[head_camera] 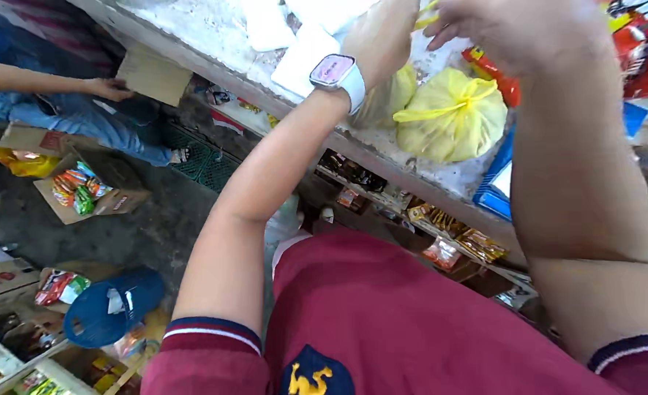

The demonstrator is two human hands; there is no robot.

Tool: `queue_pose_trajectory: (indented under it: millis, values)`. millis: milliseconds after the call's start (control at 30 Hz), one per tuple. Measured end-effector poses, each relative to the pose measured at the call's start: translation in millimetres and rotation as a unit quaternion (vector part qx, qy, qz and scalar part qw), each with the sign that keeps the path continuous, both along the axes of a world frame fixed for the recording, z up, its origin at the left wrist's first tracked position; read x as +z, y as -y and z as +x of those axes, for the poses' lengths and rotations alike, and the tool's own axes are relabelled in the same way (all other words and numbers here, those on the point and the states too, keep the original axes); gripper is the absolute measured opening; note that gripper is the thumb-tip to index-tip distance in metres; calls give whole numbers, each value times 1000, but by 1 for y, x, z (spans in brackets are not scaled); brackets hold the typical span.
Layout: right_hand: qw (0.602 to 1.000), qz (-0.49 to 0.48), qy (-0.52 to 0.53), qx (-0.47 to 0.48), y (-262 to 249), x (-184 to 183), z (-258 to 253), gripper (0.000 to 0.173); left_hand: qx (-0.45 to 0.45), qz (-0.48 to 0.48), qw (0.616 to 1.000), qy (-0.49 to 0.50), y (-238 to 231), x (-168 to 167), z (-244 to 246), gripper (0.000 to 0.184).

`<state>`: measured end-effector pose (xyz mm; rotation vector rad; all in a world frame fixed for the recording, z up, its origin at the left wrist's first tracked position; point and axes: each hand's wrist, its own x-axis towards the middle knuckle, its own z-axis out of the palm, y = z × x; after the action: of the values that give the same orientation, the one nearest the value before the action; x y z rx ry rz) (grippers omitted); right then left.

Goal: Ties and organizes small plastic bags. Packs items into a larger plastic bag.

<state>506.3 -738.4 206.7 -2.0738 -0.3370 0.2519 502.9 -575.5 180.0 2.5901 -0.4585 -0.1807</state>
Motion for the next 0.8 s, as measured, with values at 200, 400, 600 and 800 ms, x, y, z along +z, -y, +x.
queue_pose_trajectory:
  millis: [200, 400, 600, 800]
  values:
    - [999, 31, 27, -36, 8, 0, 13, 19, 30, 71, 994, 72, 19, -2, -8, 45]
    - [993, -61, 74, -71, 13, -64, 49, 26, -40, 71, 984, 158, 6, -39, -10, 28]
    - [988, -87, 90, -92, -6, -85, 26, 24, 9, -36, 998, 60, -7, -33, -11, 24]
    - [968, -30, 237, -69, -23, -77, -43, 27, 232, -515, 791, -235, -7, -45, -10, 15]
